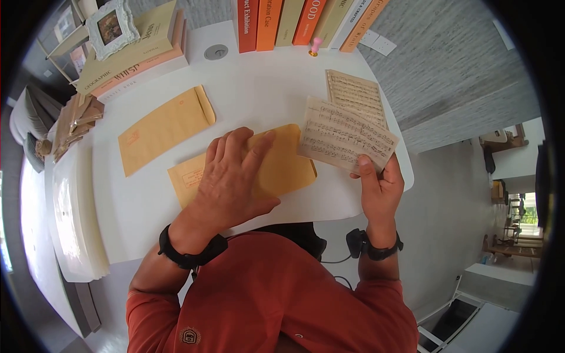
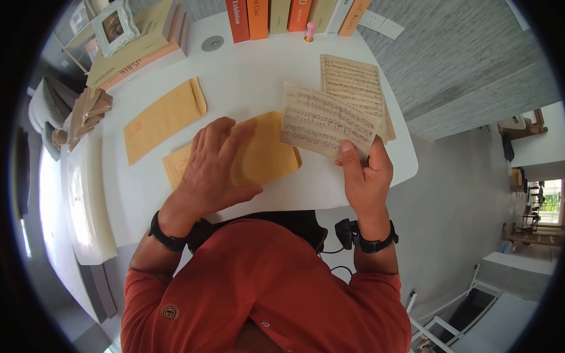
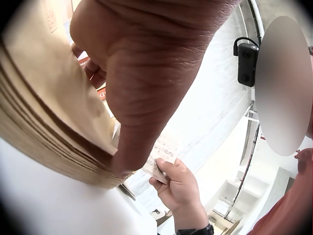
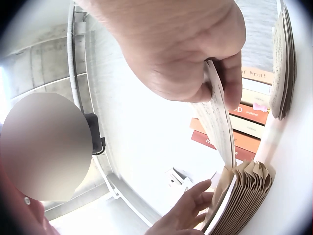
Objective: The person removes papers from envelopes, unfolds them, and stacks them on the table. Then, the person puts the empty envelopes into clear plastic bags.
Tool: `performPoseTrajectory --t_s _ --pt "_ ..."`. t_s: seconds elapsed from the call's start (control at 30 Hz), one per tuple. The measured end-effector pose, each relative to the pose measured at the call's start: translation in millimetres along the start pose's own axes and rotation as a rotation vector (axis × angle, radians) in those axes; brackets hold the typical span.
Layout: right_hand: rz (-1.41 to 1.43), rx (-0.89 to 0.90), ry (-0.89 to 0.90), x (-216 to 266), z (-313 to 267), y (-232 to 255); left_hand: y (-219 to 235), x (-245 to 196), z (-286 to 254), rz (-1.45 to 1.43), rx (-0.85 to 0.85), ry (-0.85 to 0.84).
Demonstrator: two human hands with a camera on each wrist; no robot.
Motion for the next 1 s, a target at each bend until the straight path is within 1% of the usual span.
performPoseTrajectory --t_s 0.27,0.37,0.57,0.67,0.77,0.87,0.97,1.0 --pt "-0.025 -0.022 0.061 -2 -5 -2 -1 2 -4 -0.006 0.013 0.034" --pt "-0.042 0.023 0.057 -7 -9 -8 -2 4 -5 -0.003 0.016 0.022" --pt "0.026 0.003 -0.087 -9 -8 -10 -10 7 -9 0.051 0.070 -0.004" --pt "-0.041 -0.016 -0.043 -13 -7 -6 -13 10 -11 0.037 0.078 0.002" --pt "-0.025 -0.006 0.005 -10 -9 -7 -16 14 -12 0.028 0.089 0.010" --pt "0.016 0.042 -0.134 -5 -8 -9 -16 11 -11 0.022 0.079 0.016" --pt "0.071 0.176 -0.345 -15 -3 -9 -15 10 -11 0.018 0.061 0.010" --pt "0.068 0.214 -0.380 -17 -3 -7 -15 11 -12 0.018 0.054 0.007"
Point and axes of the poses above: each hand's wrist, its own z-axis towards the middle knuckle, its own y-axis out of the back of the hand, x = y × z, the point moved 4 cm from there along z, towards the middle knuckle, and after that the axes turned 14 degrees about -y, right-handed, at the moved point
